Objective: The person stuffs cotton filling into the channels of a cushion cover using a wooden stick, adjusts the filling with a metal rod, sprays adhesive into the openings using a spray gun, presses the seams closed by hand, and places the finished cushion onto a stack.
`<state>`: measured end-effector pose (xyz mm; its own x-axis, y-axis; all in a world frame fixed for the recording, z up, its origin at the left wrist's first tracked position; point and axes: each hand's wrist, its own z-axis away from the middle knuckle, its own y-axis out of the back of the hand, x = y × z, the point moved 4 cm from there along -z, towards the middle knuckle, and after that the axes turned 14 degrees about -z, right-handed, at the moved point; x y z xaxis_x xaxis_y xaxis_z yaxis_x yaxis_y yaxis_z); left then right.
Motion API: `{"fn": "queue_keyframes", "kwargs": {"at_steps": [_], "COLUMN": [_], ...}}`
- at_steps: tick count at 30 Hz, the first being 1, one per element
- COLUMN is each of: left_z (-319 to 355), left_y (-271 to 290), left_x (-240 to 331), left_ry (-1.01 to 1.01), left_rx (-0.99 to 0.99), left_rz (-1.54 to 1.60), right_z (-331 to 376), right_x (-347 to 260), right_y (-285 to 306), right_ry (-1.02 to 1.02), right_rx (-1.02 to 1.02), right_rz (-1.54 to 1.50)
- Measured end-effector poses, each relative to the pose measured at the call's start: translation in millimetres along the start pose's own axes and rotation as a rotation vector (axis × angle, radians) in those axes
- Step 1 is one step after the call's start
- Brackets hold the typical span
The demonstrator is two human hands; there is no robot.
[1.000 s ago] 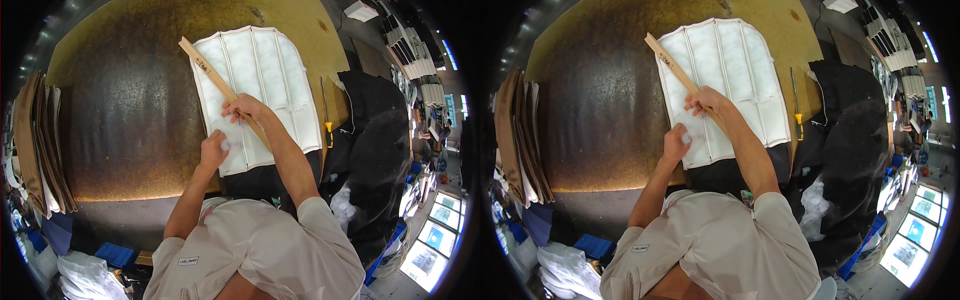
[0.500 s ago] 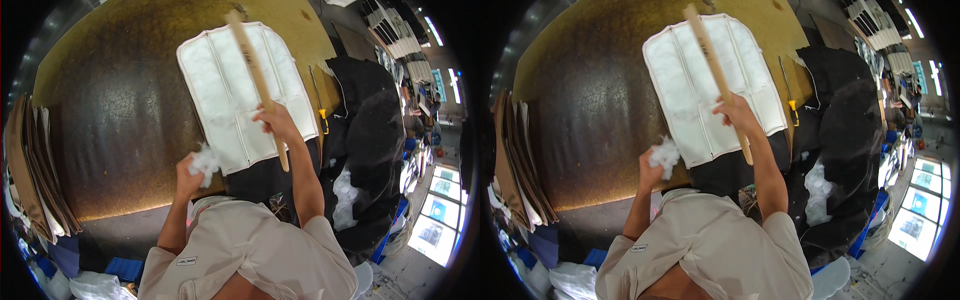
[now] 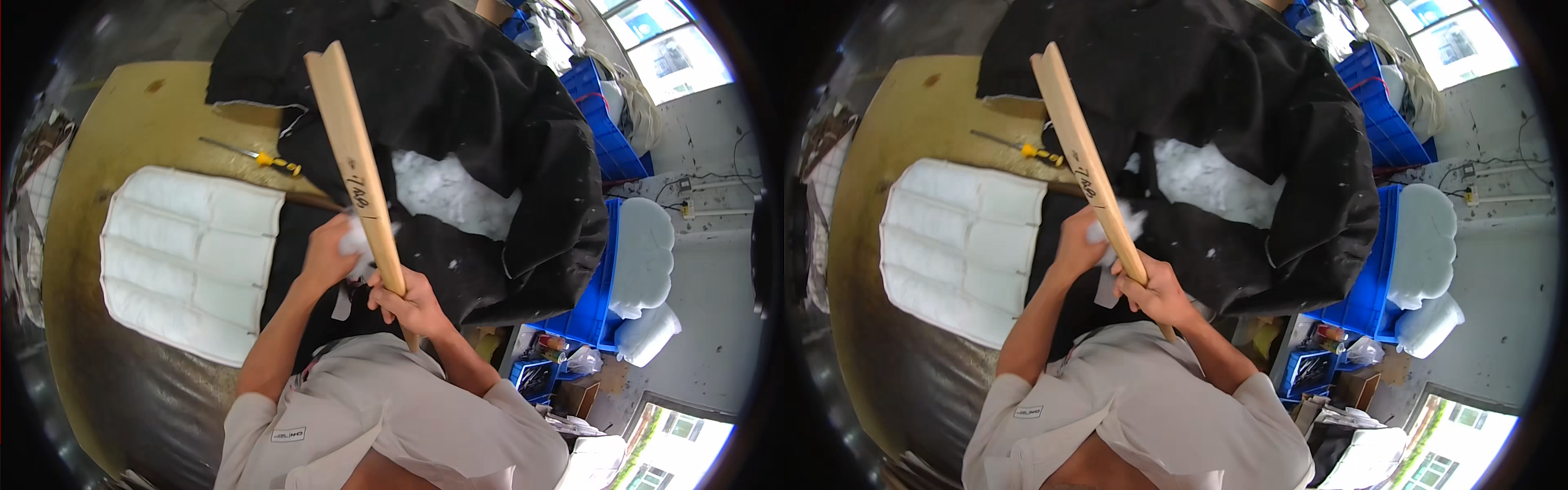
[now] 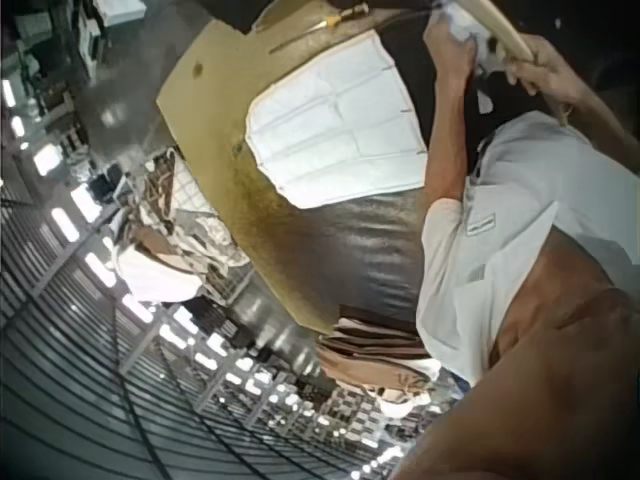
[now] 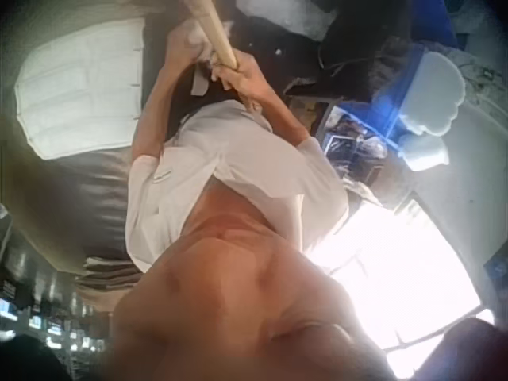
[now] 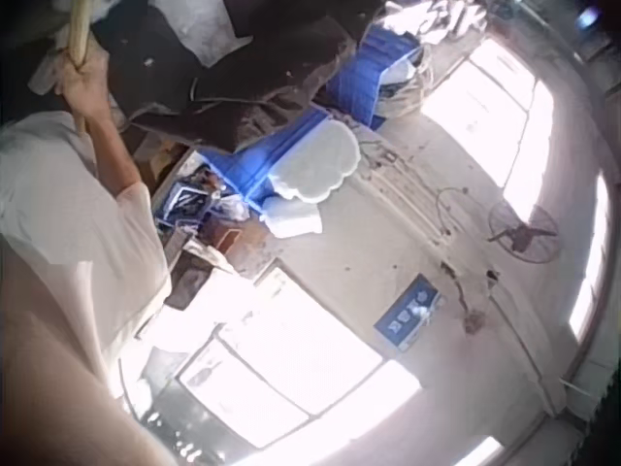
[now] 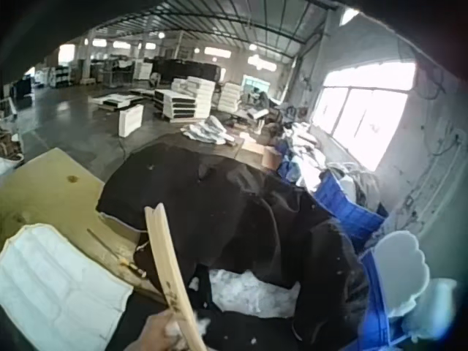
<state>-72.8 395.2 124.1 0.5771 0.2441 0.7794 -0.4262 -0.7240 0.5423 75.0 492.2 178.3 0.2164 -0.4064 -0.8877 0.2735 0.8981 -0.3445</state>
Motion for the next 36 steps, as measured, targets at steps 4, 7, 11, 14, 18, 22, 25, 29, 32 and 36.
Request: {"fn": "queue_keyframes", "kwargs": {"at_steps": [4,7,11,14,18,22,25,29,32,36], "left_z": [-99,-108,-83,-39,118,224,249,348,445,541], "left_y": [-137,-201,-120,-30,87,115,102,145,213,262], "left_x": [-4,7,12,-18,-67,-23,-14,-42,-33,-56], "left_ry": [-0.006,-0.134,0.007,0.164,0.752,0.976,0.851,0.974,1.07,1.495], "left_rx": [-0.145,-0.647,-0.311,0.056,0.689,0.87,1.086,1.583,1.609,0.999], "left_rz": [0.05,-0.455,-0.053,-0.108,-0.265,0.422,0.586,0.613,0.303,-0.69], "right_z": [10,2,-20,-49,-95,-98,-70,-47,-82,-98], "right_x": [-42,-59,-62,-60,-41,24,117,153,177,231], "right_y": [47,78,94,83,15,-83,-160,-239,-267,-304], "right_ry": [0.107,0.199,0.218,0.189,0.176,0.224,0.525,0.205,0.604,0.81], "right_rx": [0.115,0.213,0.237,0.106,-0.168,-0.558,-0.984,-1.4,-1.181,-1.272], "right_rz": [-0.013,-0.042,0.016,0.143,0.515,0.739,0.768,0.867,0.966,1.154]}}
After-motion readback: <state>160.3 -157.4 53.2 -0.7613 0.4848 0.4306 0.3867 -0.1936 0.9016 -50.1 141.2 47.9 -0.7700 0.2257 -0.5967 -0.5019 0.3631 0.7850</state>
